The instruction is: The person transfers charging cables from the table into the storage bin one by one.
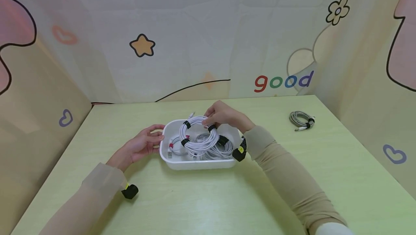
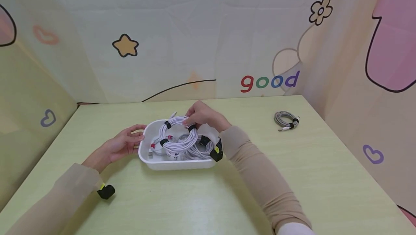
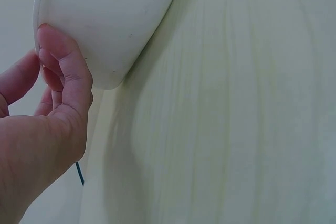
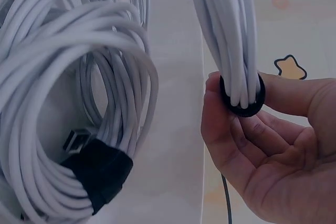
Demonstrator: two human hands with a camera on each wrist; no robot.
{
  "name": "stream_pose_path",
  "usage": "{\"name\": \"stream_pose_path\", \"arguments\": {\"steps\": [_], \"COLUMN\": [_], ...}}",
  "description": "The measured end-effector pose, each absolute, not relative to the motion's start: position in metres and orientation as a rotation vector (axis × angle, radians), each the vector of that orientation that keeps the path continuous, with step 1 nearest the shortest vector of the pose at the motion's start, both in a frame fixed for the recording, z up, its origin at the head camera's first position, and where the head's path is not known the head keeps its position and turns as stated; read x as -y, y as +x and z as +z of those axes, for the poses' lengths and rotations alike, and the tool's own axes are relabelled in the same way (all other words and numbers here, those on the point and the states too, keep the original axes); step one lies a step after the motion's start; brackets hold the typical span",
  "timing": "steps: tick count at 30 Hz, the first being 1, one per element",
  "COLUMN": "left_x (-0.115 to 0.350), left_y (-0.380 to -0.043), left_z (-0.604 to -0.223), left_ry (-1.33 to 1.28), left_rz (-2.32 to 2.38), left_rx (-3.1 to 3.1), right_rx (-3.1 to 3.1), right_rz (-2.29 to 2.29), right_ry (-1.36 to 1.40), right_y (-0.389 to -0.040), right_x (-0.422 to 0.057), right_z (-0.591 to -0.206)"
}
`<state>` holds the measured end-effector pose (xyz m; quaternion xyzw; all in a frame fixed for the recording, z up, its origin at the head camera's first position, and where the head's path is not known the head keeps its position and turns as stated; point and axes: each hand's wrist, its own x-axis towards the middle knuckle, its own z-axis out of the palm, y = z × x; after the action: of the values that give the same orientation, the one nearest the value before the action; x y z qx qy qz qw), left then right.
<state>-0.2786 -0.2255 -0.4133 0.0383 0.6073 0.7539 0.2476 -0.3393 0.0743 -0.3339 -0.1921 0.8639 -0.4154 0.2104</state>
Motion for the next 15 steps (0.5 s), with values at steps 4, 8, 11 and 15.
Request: {"name": "stream_pose_path", "arguments": {"steps": [4, 8, 11, 15], "left_x": [0.225, 0.225, 0.225, 0.225], "left_y": [-0.279, -0.279, -0.278, -0.278], "left_z": [-0.413, -0.413, -0.413, -0.412], "left_ry": [0.100, 0.109, 0.111, 0.112], "left_rz": [2.053, 2.055, 2.057, 2.053], "left_rx": [-1.661, -1.659, -1.656, -1.657], "right_rx": [-2.389, -2.392, -2.397, -2.405], "right_rz": [-1.153, -1.147, -1.142, -1.132], "right_ry": [-0.546, -0.542, -0.527, -0.518], "right_y": [-0.337, -0.337, -0.337, -0.335], "right_x": [-0.067, -0.061, -0.057, -0.053], "right_z": [-0.334, -0.334, -0.335, -0.335]}}
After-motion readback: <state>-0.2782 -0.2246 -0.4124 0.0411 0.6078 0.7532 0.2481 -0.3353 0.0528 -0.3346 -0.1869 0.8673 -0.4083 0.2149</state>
